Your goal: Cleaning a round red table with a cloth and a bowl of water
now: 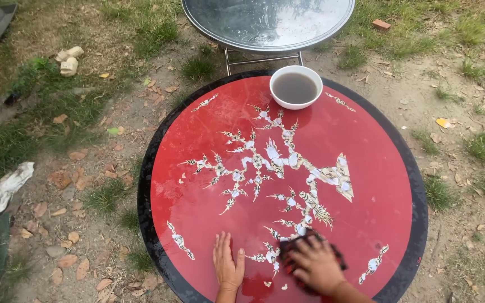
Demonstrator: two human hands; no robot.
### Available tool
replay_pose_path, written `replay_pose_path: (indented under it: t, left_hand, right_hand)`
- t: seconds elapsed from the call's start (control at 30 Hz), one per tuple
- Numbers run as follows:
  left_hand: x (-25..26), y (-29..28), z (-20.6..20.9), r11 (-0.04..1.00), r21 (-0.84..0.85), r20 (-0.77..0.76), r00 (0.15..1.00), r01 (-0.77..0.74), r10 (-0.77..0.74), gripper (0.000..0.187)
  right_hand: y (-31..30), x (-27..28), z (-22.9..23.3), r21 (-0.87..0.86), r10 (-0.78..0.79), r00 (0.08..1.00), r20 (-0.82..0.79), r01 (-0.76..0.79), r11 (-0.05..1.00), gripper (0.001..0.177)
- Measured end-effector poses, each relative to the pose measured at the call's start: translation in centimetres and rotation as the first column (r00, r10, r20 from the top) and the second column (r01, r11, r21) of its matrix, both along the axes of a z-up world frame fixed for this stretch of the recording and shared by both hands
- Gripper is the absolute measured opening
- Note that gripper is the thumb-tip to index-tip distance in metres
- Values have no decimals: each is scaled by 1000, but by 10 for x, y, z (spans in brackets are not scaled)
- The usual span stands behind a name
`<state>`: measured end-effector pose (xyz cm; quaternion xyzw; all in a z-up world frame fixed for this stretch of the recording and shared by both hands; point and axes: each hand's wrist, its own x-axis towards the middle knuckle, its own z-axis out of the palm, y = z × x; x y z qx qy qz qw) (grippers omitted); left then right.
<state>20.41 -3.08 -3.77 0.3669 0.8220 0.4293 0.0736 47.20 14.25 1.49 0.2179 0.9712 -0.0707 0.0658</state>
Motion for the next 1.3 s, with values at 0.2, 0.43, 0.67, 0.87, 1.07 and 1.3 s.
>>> replay_pose_path:
  t: [0.2,0.43,0.67,0.87,1.07,1.3]
  left_hand:
    - [5,14,11,964,-262,-156,984,41,-84,70]
    - [7,23,27,877,-476,-129,982,61,-139,76]
    - [9,27,67,715,-684,36,986,141,-161,83]
    - [51,57,88,685,-726,201,971,61,126,84]
    - [141,132,129,673,-726,324,934,142,153,102]
    - [182,181,157,587,-762,431,891,275,143,125]
  right_hand:
    - [86,58,42,60,-725,569,389,769,636,69]
    - [-2,-25,62,50,-429,822,375,445,894,87]
    - [-27,-29,53,-389,299,901,315,-164,907,72]
    - [70,41,47,-84,-55,978,203,73,994,62]
    - [159,140,6,81,-326,942,-82,333,940,61]
    - [255,208,19,325,-405,889,-214,456,829,56]
